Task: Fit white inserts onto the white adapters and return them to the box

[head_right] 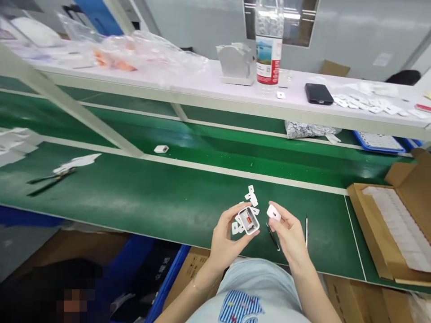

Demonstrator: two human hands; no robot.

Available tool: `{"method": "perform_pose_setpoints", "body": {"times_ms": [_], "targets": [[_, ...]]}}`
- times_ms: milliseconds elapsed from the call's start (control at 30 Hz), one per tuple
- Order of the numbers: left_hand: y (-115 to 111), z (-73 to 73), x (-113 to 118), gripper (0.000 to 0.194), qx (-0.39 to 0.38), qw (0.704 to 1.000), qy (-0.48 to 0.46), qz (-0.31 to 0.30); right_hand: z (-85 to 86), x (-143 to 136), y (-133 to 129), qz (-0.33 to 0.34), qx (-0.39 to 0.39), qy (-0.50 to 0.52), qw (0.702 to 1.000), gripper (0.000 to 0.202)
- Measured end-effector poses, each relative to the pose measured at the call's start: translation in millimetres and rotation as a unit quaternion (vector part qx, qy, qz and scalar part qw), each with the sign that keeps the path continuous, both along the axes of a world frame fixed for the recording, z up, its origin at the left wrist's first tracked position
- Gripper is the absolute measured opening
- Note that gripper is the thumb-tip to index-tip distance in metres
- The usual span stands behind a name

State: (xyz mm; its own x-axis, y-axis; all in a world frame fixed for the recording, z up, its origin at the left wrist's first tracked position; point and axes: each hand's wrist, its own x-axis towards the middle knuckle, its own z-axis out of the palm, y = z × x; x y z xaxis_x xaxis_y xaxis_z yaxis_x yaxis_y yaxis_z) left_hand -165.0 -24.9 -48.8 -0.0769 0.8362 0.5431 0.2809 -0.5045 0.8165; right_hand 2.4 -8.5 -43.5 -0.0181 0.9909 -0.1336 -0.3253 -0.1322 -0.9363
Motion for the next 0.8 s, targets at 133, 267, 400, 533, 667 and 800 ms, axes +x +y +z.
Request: {"method": "perform_pose_setpoints", "body": {"times_ms": [133,267,400,533,667,800], "targets": [[6,-0.1,4,0.051,0.045,0.997,0.058,0.011,11.3,1,-18,-0.049,0.091,-0.17,0.98,0.038],[10,2.5,9,0.053,0.144,0.981,0.125,0.031,25.2,-4,-29,-0.029,0.187,-0.3,0.935,0.036],[12,0.8,13,0.062,0.219,0.964,0.135,0.062,28.8,-10,-29,0.019,0.193,-0.308,0.931,0.04],[12,-0.8,14,0.046,0.245,0.952,0.17,0.074,28.5,-10,-27,0.043,0.191,-0.31,0.93,0.048],[14,2.4,13,0.024,0.286,0.922,0.238,0.104,28.3,-5,-25,0.065,0.223,-0.343,0.91,0.055],[19,2.5,14,0.019,0.283,0.922,0.245,0.1,31.8,1,-23,0.106,0.247,-0.382,0.884,0.061]]}}
